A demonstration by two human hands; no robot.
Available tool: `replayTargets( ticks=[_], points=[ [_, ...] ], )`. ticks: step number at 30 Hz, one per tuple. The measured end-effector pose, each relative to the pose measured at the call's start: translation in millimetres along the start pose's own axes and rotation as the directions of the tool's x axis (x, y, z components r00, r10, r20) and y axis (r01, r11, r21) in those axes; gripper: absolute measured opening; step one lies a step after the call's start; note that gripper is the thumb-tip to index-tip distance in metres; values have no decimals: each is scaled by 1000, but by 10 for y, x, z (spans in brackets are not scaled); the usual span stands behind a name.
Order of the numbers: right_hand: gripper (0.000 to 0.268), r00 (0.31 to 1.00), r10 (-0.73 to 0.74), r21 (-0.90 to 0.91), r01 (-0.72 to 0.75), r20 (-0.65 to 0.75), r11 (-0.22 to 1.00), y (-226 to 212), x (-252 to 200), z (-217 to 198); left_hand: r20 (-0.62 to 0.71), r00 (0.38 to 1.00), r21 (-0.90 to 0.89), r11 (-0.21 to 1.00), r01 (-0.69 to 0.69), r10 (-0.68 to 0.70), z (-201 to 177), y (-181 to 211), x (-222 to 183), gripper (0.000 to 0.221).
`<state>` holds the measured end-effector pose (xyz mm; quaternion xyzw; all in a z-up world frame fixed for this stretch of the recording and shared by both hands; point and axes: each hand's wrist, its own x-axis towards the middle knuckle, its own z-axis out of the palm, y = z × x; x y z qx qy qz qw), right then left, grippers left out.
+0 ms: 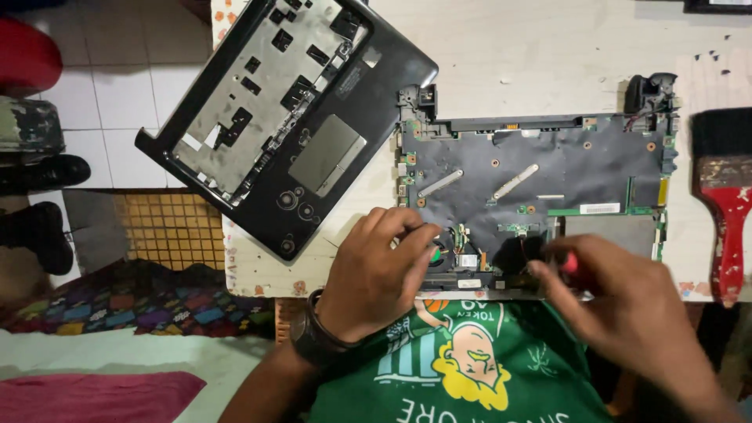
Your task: Disassembling a laptop by removing screws and the internal cooling fan, then cleaning the area with a brush.
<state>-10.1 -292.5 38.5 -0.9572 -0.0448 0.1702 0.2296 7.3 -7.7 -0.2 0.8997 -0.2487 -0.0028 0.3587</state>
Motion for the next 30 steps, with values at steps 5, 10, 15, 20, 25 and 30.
replayTargets(
  ticks=[5, 10, 15, 20, 25, 30],
  points=[
    [27, 976, -201, 1, 202, 83, 979, -29, -6, 191, 38, 999, -3, 1000, 15, -15, -35, -63, -15, 21],
    [59, 882, -308, -9, 333, 357, 943, -152, 7, 299, 59, 998, -64, 998, 17, -13, -59, -99, -42, 19],
    [69, 870, -304, -83, 362, 389, 929, -342, 83, 382, 84, 996, -38, 998, 45, -42, -89, -88, -59, 21],
    [69, 879, -270, -100, 332, 394, 938, -391, 79, 403, 56, 998, -51, 998, 35, -32, -60, -106, -91, 26],
    [67, 867, -246, -109, 321, 434, 941, -414, 84, 339, 71, 994, -86, 992, 89, -83, -46, -105, -86, 29],
    [48, 945, -271, 81, 261, 181, 962, -97, 64, -68, -26, 999, -180, 983, 39, -44, 10, -200, -115, 29]
  ],
)
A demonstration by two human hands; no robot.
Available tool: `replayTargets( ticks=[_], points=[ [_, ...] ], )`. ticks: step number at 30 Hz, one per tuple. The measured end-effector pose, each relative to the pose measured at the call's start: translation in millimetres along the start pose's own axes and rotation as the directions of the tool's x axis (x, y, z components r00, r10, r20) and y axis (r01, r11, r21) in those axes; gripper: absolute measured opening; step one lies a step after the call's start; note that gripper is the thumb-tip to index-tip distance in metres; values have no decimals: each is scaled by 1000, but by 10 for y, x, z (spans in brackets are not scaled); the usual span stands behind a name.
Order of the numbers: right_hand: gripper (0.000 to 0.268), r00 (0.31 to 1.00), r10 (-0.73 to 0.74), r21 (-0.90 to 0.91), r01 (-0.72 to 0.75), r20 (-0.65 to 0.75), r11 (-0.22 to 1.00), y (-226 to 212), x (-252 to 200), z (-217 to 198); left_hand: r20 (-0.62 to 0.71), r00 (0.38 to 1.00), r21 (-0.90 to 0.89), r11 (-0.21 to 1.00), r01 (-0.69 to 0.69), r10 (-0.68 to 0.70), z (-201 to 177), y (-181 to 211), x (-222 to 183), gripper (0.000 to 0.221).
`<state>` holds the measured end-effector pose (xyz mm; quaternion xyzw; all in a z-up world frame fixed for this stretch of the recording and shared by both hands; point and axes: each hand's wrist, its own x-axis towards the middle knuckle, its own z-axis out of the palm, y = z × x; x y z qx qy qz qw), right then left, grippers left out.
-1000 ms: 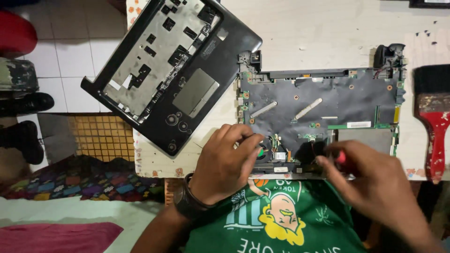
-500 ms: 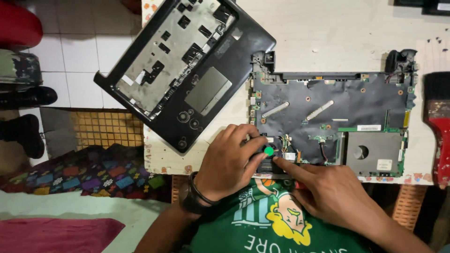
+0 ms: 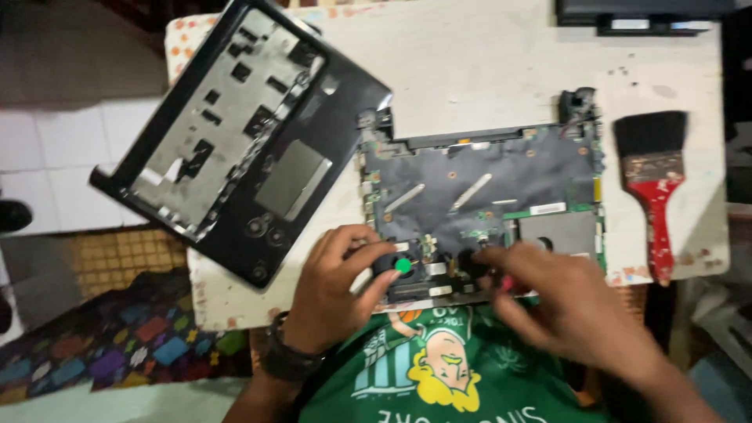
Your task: Disassembling a laptop by removing screws and the internal cooling fan, then cleaning the area with a brush.
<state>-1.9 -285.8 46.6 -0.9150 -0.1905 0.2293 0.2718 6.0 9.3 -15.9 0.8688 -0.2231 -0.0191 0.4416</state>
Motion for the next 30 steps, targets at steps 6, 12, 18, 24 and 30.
replayTargets(
  ticks=[6, 12, 18, 24, 30],
  points=[
    [34, 786, 426, 320, -305, -447, 897, 789, -449, -695, 46, 999, -36, 999, 16, -14, 7, -65, 21, 26],
    [30, 553, 538, 573, -129, -636, 810, 2569, -358, -887, 34, 999, -43, 999, 25, -23, -4, -31, 45, 27],
    [29, 368, 450, 519, 111, -814, 847, 2426, 356, -838, 41, 998, -36, 998, 41, -40, -12, -18, 60, 27],
    [34, 404, 302, 385, 140, -863, 912, 2538, 465, -752, 49, 998, -46, 998, 39, -37, -3, -46, 44, 26],
    [27, 416, 277, 367, 153, -866, 917, 2624, 516, -738, 61, 997, -61, 996, 60, -57, -11, -34, 49, 26]
  ],
)
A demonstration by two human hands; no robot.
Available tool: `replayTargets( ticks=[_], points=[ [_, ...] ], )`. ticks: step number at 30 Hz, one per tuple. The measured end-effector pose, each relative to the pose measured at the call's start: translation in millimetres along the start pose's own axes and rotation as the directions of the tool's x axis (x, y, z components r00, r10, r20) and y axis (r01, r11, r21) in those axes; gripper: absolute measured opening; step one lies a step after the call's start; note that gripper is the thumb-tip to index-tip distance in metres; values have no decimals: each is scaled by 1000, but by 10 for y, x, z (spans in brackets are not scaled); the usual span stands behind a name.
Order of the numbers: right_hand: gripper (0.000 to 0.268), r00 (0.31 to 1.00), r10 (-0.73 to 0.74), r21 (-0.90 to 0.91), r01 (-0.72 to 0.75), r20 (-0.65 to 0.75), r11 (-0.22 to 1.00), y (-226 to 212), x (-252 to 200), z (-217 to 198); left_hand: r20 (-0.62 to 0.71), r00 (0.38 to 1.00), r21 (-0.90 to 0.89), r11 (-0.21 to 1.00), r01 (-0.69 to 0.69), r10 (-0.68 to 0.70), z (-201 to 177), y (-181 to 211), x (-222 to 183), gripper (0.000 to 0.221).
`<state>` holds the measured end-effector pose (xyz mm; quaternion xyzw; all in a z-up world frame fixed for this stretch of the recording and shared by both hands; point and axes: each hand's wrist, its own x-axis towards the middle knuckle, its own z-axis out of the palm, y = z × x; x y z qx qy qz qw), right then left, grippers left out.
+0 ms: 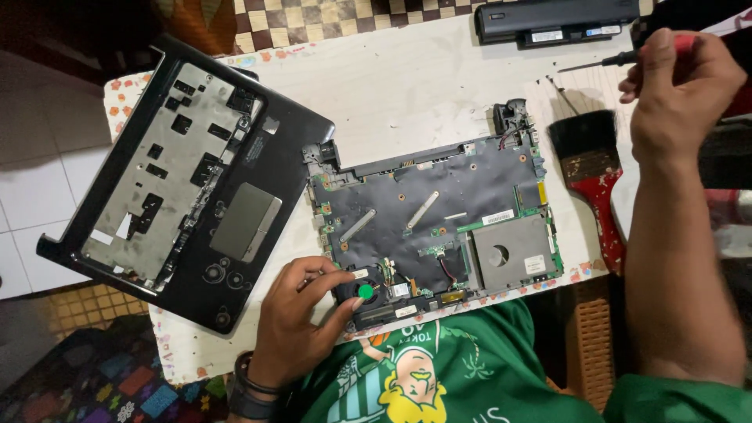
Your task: Disassembling a laptop by removing screws and the internal cooling fan, then cleaning the area with a brush.
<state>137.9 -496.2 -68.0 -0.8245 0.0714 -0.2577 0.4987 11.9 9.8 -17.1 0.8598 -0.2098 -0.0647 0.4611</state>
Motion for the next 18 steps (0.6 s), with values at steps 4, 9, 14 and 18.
replayTargets(
  ticks=[4, 9, 14, 18],
  points=[
    [28, 999, 22, -1, -22, 42, 1000, -57, -9, 45, -18, 1000, 1, 1000, -2, 2, 11, -11, -4, 26],
    [26, 999, -23, -24, 24, 34, 999, -35, -17, 42, -20, 1000, -5, 1000, -16, 16, 1, -7, 3, 26],
    [30, 997, -19, -22, 20, 69, 1000, -169, -61, 100, -26, 999, 9, 999, -34, 34, -1, -5, 6, 26],
    [32, 996, -8, -56, 13, 92, 998, -224, -90, 127, -26, 999, -15, 999, -30, 30, 10, -21, -7, 27]
  ],
)
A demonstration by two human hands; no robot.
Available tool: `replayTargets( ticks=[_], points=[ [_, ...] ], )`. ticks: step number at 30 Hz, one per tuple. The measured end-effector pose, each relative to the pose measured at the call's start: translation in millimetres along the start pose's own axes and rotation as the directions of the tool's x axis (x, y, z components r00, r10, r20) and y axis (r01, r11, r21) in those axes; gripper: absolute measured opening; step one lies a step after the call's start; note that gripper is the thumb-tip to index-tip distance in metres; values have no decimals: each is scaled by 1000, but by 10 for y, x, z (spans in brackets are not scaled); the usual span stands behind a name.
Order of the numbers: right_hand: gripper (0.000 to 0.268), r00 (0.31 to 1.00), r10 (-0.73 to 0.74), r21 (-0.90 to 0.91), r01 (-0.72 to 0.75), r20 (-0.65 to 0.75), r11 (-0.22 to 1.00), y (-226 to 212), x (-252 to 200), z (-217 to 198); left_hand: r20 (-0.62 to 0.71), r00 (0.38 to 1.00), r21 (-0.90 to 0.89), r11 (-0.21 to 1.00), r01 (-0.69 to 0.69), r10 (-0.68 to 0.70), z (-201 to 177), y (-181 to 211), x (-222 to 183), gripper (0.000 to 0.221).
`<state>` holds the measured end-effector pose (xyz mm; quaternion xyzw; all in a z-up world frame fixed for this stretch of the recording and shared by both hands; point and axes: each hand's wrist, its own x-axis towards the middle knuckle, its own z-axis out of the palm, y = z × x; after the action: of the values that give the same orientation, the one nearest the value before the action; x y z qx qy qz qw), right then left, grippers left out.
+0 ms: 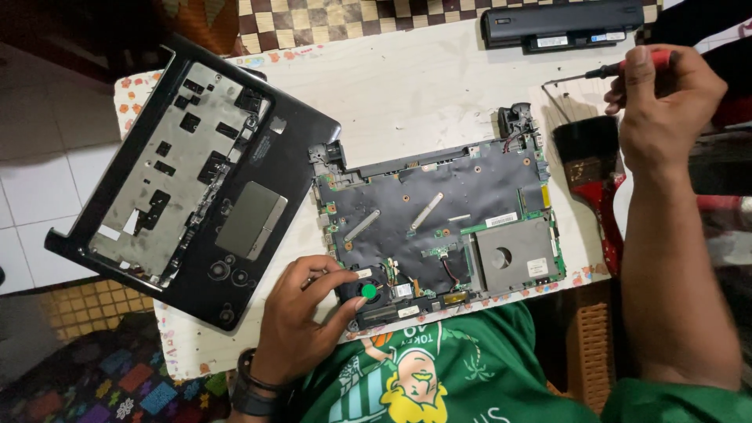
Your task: Disassembling a laptop by removing screws and the internal cooling fan, then cleaning the area with a brush.
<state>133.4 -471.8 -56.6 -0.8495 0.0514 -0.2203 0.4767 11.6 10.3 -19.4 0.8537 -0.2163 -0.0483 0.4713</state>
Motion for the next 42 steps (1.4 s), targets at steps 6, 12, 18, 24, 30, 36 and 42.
replayTargets(
  ticks=[6, 12, 18, 24, 30, 36, 42],
  points=[
    [24, 998, 31, 60, -28, -48, 998, -117, -110, -63, 2, 1000, -36, 999, -4, 4, -29, -2, -11, 29],
    [28, 965, 255, 271, -232, -53, 934, -776, -631, -57, -128, 991, -43, 999, 34, -39, -51, 191, -34, 28],
    [44, 955, 272, 369, -296, 118, 881, -1837, -1344, 191, -282, 959, -101, 992, -68, 37, 147, 650, 110, 42],
    [49, 934, 330, 374, -357, 138, 856, -2087, -1643, 396, -314, 948, -203, 971, -127, 58, 199, 784, 182, 36],
    [47, 926, 350, 451, -376, 143, 810, -2063, -1682, 409, -351, 933, -213, 963, -167, 84, 209, 786, 186, 25],
    [46, 929, 341, 447, -369, 144, 815, -2071, -1681, 419, -366, 928, -286, 939, -191, 77, 213, 788, 200, 18],
    [48, 934, 326, 484, -354, 144, 800, -2058, -1692, 436, -338, 941, -369, 919, -136, 3, 243, 761, 160, 14]
  ],
)
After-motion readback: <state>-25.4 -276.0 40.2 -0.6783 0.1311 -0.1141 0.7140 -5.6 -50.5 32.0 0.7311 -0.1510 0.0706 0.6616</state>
